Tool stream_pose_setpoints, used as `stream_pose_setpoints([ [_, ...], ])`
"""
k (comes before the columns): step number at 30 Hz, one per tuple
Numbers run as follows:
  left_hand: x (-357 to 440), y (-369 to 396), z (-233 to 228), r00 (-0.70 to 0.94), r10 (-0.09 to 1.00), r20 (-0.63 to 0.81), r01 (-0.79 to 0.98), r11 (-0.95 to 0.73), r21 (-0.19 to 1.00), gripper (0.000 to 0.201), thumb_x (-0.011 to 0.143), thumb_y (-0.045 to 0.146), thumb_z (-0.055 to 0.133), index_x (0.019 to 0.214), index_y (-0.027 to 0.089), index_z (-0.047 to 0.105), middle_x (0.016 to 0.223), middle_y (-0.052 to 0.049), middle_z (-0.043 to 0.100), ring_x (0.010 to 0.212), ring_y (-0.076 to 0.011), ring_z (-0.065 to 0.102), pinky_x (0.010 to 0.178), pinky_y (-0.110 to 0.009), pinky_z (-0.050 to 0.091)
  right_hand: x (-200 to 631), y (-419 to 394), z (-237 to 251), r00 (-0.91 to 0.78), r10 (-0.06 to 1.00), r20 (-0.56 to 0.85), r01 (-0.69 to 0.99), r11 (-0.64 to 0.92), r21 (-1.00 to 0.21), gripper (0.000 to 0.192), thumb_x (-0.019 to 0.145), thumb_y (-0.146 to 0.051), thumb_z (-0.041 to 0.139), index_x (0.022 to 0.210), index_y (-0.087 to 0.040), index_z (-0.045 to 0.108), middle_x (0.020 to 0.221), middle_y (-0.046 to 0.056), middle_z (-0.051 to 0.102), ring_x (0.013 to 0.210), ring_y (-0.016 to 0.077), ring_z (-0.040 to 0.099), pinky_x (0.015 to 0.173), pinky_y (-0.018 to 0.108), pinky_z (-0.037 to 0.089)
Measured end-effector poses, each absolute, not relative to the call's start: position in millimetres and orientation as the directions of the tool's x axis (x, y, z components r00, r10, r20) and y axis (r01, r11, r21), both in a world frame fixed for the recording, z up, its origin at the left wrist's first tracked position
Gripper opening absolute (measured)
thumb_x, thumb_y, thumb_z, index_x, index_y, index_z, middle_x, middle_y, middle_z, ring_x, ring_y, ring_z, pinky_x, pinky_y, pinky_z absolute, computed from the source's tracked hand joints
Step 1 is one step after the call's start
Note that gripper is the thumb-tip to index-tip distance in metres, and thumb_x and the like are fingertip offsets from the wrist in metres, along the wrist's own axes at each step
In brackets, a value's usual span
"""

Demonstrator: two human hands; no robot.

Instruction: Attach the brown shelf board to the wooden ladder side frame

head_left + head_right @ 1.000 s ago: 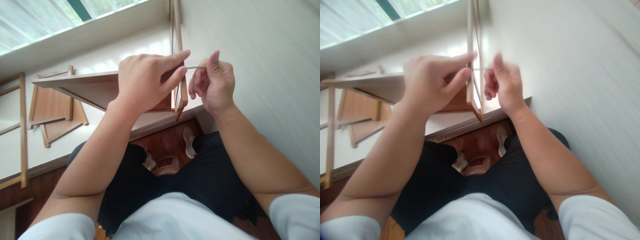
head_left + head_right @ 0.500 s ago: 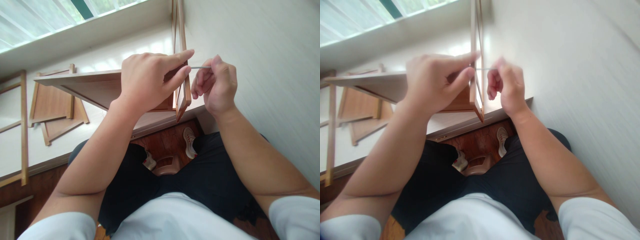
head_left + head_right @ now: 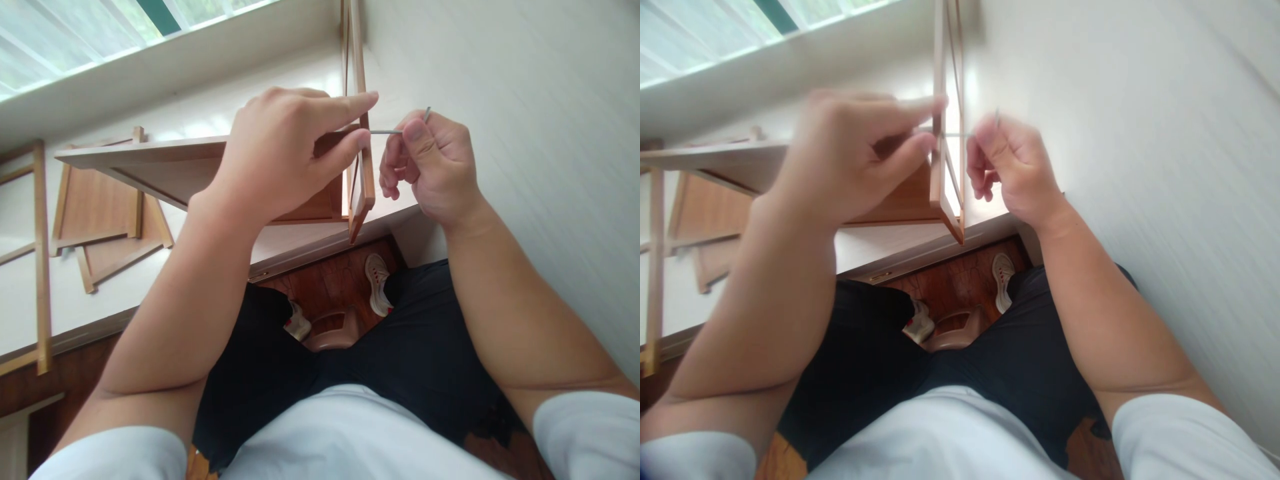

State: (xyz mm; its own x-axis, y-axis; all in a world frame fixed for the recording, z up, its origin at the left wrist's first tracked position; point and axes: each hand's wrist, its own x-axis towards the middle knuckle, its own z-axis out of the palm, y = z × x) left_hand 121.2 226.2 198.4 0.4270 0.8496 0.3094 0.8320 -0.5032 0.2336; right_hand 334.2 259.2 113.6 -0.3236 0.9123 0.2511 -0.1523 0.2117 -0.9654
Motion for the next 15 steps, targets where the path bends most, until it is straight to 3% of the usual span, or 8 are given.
stream_pose_setpoints([
  [4,115.4,226.7,205.9,0.496,0.827,0.266,0.807,-0.552,0.211,0.050,0.092,0.039,0.055,0.140,0.032,0.065,0.096,-0.004,0.078,0.080,-0.0180,0.065,0.080,-0.032,0.044,334.7,258.3,113.5,-0.327,0.903,0.280,-0.160,0.239,-0.958,0.042,0.091,-0.063,0.063,0.076,-0.024,0.059,0.061,-0.002,0.057,0.050,0.0139,0.057,0.039,0.027,0.040],
  [10,118.8,229.3,201.1,0.408,0.875,0.261,0.856,-0.466,0.223,0.055,0.086,0.033,0.063,0.140,0.033,0.064,0.091,-0.003,0.078,0.083,-0.0214,0.069,0.085,-0.037,0.048,334.9,257.6,112.2,-0.327,0.903,0.279,-0.146,0.244,-0.959,0.044,0.089,-0.068,0.063,0.076,-0.026,0.061,0.062,-0.001,0.059,0.052,0.0144,0.057,0.042,0.029,0.041],
  [15,120.9,234.0,197.5,0.364,0.881,0.302,0.865,-0.440,0.240,0.035,0.086,0.040,0.068,0.116,0.026,0.078,0.082,-0.004,0.073,0.080,-0.0228,0.068,0.091,-0.045,0.045,332.9,255.7,110.8,-0.310,0.910,0.277,-0.137,0.245,-0.960,0.046,0.089,-0.070,0.061,0.076,-0.027,0.060,0.064,-0.001,0.060,0.053,0.0150,0.057,0.042,0.029,0.039],
])
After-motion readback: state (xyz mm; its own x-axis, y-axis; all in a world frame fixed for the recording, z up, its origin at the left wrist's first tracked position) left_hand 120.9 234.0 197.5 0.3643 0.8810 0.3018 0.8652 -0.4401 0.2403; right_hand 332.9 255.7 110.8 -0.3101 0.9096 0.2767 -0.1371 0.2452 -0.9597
